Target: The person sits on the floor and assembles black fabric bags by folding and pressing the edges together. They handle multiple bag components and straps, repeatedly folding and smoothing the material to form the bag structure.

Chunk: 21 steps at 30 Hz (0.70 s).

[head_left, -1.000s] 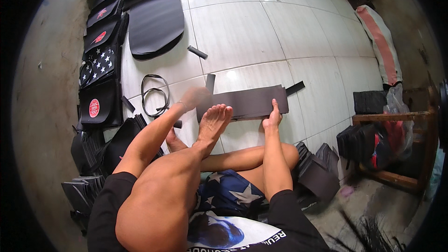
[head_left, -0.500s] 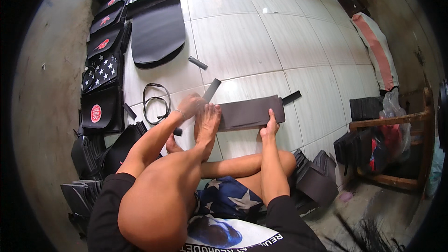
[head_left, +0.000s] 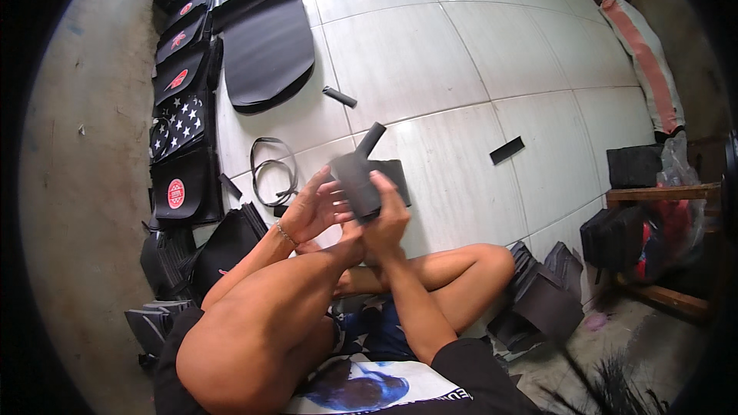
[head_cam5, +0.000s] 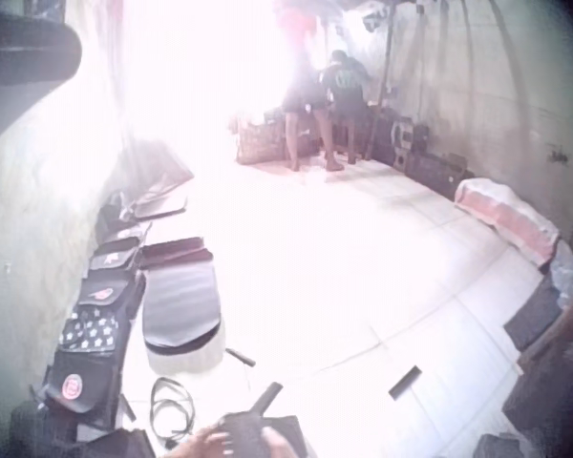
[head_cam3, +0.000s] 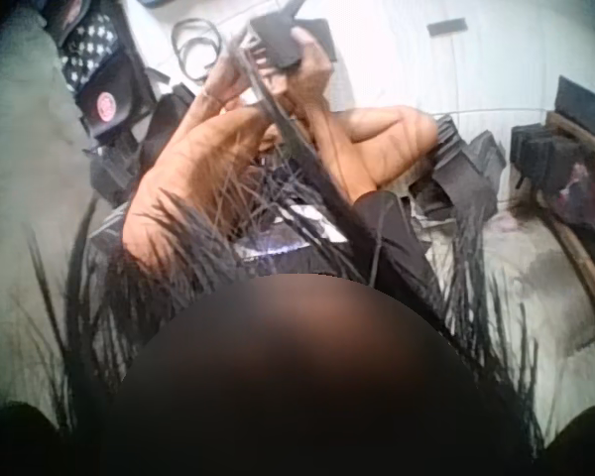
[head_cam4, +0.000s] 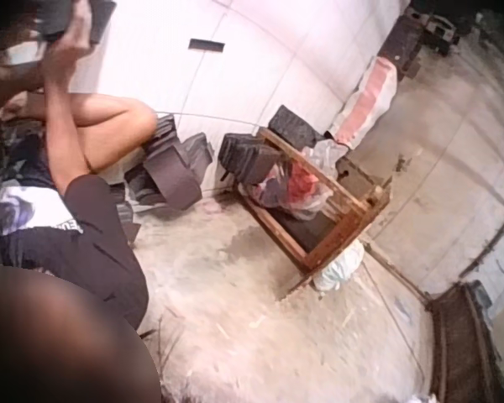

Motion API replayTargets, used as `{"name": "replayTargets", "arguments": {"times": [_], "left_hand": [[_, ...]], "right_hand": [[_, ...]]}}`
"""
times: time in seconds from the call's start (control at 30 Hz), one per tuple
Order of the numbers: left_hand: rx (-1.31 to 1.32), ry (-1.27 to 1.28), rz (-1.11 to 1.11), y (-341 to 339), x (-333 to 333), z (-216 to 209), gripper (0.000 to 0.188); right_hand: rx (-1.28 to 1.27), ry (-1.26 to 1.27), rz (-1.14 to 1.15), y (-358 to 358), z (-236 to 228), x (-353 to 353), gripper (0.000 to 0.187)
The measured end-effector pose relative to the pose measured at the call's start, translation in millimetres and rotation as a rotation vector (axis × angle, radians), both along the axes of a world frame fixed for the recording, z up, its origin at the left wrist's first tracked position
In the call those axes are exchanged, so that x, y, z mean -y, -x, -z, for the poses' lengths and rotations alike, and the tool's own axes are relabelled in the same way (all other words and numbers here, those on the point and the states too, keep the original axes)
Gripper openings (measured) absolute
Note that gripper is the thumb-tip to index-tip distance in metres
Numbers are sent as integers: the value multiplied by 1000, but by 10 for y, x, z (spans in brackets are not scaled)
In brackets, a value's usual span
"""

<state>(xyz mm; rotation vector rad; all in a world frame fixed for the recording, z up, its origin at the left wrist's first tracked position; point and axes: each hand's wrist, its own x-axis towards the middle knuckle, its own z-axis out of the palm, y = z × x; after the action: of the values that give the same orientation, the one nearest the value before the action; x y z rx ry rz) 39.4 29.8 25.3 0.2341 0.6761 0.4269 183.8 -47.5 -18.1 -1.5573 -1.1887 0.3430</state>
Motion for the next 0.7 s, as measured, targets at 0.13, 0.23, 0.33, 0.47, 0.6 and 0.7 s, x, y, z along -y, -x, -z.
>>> {"name": "replayTargets", "arguments": {"times": [0.13, 0.23, 0.33, 0.47, 0.6, 0.7], "left_hand": [[-245, 6, -60, 327, 111, 476, 38], [-489, 35, -57, 633, 75, 564, 28], [-449, -171, -6, 592, 57, 644, 29], [-383, -228, 62, 608, 9, 495, 35], [-447, -213, 65, 492, 9, 607, 37], [-932, -396, 196, 536, 76, 751, 36]], "right_hand": [[208, 189, -329, 177, 335, 140, 58], [151, 232, -545, 160, 161, 110, 75], [190, 264, -605, 50, 215, 128, 65], [134, 248, -533, 118, 319, 147, 45], [89, 262, -390, 157, 335, 123, 39], [42, 350, -338, 273, 203, 105, 46]]}}
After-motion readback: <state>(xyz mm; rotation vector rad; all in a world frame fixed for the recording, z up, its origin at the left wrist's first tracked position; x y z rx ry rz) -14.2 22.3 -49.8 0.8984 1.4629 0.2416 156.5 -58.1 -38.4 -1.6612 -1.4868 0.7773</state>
